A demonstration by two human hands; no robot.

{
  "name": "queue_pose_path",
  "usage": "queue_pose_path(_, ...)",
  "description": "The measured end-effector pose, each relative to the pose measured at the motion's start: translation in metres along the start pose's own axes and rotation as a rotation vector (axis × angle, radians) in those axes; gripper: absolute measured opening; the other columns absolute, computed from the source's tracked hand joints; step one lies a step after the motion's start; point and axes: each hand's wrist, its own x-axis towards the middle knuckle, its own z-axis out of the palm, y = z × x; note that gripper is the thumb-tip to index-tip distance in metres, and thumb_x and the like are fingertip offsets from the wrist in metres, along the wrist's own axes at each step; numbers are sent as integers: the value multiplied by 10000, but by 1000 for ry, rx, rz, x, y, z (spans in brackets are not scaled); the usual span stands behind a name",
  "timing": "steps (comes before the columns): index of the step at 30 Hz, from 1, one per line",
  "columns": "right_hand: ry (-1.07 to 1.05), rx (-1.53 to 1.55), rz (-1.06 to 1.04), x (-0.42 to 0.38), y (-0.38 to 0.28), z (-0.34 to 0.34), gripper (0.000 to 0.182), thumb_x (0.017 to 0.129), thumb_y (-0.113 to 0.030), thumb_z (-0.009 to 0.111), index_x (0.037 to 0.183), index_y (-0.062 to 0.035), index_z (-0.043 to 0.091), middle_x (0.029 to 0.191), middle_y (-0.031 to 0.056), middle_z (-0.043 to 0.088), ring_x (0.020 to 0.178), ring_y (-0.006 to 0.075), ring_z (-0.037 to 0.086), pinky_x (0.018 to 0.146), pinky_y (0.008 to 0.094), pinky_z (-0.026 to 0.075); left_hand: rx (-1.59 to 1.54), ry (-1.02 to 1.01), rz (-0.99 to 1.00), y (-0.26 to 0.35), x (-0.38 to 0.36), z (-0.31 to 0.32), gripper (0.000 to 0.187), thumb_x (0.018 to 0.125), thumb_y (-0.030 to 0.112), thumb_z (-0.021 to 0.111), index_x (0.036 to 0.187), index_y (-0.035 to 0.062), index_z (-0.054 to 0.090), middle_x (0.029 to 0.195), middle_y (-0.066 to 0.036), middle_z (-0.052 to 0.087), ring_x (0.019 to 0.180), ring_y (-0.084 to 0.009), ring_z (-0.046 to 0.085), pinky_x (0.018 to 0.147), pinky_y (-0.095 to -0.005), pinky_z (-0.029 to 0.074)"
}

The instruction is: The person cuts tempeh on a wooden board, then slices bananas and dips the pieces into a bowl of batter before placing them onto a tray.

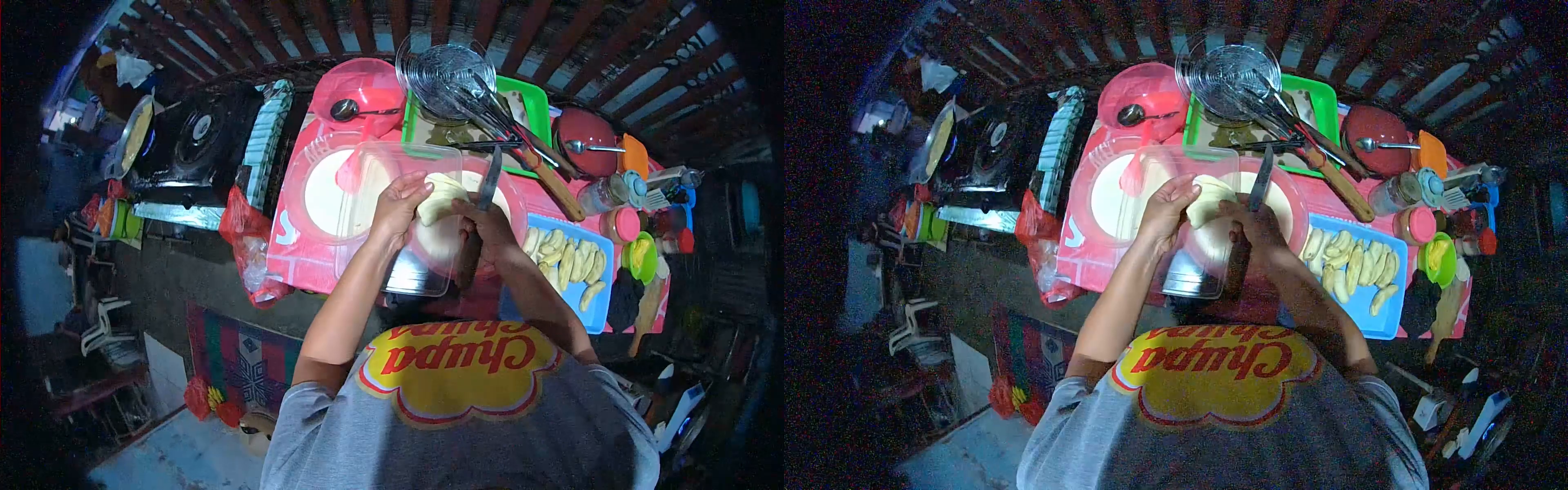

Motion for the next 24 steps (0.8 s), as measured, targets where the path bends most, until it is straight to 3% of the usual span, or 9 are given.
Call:
queue_pose_path(4,68,-48,-63,7,-5,8,186,696,-203,635,760,-70,523,523,-26,420,421,77,398,395,207,327,-41,-19,-18,-2,21,-6,335,721,53,615,1020,10,470,884,-111,557,761,-152,557,620,-227,461)
queue_pose_path(11,44,-274,-101,35,-16,0,213,684,-218,631,795,-61,539,569,-11,470,470,82,450,441,206,350,-34,-38,-78,-9,63,-24,354,689,-3,604,1014,6,464,832,-77,546,593,-88,506,449,-166,391)
queue_pose_path(14,12,-347,-289,37,-34,13,301,669,-264,626,816,-16,542,640,49,536,561,143,525,517,260,409,123,24,-49,0,64,-15,358,679,2,604,1009,1,467,823,-68,547,587,-80,500,447,-164,386)
queue_pose_path(16,66,-800,-309,90,-11,-18,436,642,-319,632,894,16,511,728,132,568,678,240,562,617,324,430,230,76,-20,-2,69,-15,353,675,7,606,1002,-4,472,820,-64,549,606,-87,511,472,-172,402)
queue_pose_path(18,72,-831,-427,99,-3,-24,460,636,-324,634,917,11,489,753,155,560,701,271,558,640,339,426,471,75,259,-13,77,-23,299,671,37,595,954,-3,510,847,-91,563,685,-167,543,585,-239,446)
queue_pose_path(19,71,-865,-546,98,-2,-25,487,630,-329,635,939,7,467,777,179,553,724,303,554,663,354,421,474,63,254,-13,77,-25,299,671,37,595,954,-3,510,847,-91,563,685,-167,543,585,-239,446)
queue_pose_path(21,201,-1008,-410,90,-9,-16,513,632,-330,633,982,0,456,817,169,558,763,291,554,680,359,422,976,64,631,-14,70,-30,283,669,65,566,949,30,547,930,-141,559,818,-274,536,752,-330,422)
queue_pose_path(22,322,-1145,-264,84,-12,-9,541,633,-330,631,1025,-7,446,857,160,563,802,279,555,696,363,423,977,31,628,-14,64,-29,283,669,65,566,949,30,547,930,-141,559,818,-274,536,752,-330,422)
queue_pose_path(24,300,-932,-371,59,-17,1,574,621,-329,627,1065,-39,407,862,188,553,817,316,546,711,389,422,1197,-34,918,-19,52,-24,305,669,87,542,973,88,572,1023,-179,523,919,-333,488,836,-369,369)
